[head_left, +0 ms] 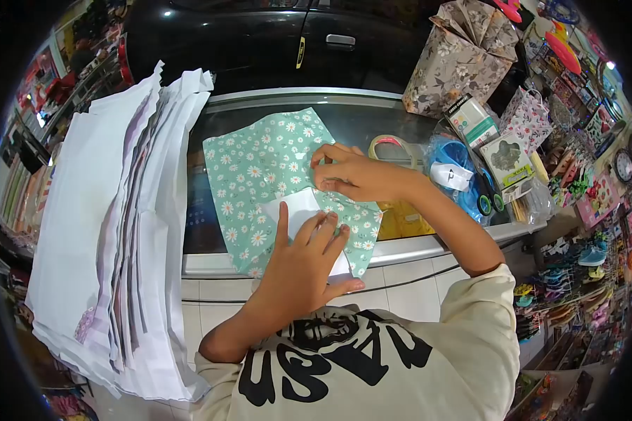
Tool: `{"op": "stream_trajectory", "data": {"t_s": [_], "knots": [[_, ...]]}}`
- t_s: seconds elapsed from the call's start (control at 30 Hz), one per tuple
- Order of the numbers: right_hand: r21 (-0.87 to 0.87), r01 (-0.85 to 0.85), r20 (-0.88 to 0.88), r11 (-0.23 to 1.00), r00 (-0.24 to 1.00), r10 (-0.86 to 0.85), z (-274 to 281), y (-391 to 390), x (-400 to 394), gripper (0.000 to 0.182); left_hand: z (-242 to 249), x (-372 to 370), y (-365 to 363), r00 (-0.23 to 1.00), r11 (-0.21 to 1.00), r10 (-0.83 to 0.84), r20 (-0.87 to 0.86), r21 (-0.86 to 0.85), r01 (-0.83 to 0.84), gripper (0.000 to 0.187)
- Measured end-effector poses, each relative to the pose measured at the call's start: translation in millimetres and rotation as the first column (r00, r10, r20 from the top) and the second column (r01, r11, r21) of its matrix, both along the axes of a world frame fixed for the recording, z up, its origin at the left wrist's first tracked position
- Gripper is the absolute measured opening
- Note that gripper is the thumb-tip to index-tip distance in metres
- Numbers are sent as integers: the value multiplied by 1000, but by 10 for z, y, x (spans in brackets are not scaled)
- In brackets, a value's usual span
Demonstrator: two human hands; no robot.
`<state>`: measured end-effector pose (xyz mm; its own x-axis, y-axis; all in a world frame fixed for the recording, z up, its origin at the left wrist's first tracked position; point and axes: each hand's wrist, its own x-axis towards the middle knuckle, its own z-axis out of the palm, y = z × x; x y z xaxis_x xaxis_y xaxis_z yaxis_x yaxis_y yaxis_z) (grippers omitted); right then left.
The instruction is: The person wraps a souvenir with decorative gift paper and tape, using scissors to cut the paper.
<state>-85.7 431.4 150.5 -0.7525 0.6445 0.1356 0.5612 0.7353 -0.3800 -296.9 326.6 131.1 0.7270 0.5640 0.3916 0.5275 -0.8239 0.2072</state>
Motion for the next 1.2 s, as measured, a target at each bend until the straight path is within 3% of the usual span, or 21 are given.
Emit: {"op": "stream_trajectory", "data": {"t_s": [0.2, 0.4, 0.5, 0.7, 0.8, 0.9, 1.07, 1.2], "knots": [[-114, -167, -111, 979, 982, 155, 89, 49, 123, 31, 11, -2, 44, 996, 1000, -27, 80, 1, 26, 74], [-281, -59, -112, 958, 993, 29, 36, 142, 93, 39, -25, 14, 58, 1000, 1000, -13, 29, 2, 13, 73], [-288, 83, -34, 954, 995, -97, 71, 34, 10, 38, -28, 23, 51, 999, 1000, -7, 34, 17, 7, 73], [-356, 206, 91, 911, 978, -186, 106, 94, -135, 37, -45, 32, 50, 999, 1000, -2, 54, -10, 3, 71], [-278, 237, 231, 931, 957, -175, 152, 215, -251, 48, -36, 44, 47, 998, 1000, 2, 62, -22, -1, 69], [-524, 158, 281, 837, 960, -6, 286, 544, -352, 61, -27, 50, 42, 998, 999, -7, 65, -32, 9, 67], [-281, 249, 613, 927, 789, -26, 371, 777, -756, 102, -18, 60, 53, 999, 1000, 12, 33, 6, -12, 67], [-187, 264, 728, 946, 683, -47, 430, 729, -968, 115, -33, 63, 60, 999, 1000, 14, 38, 11, -15, 68]]}}
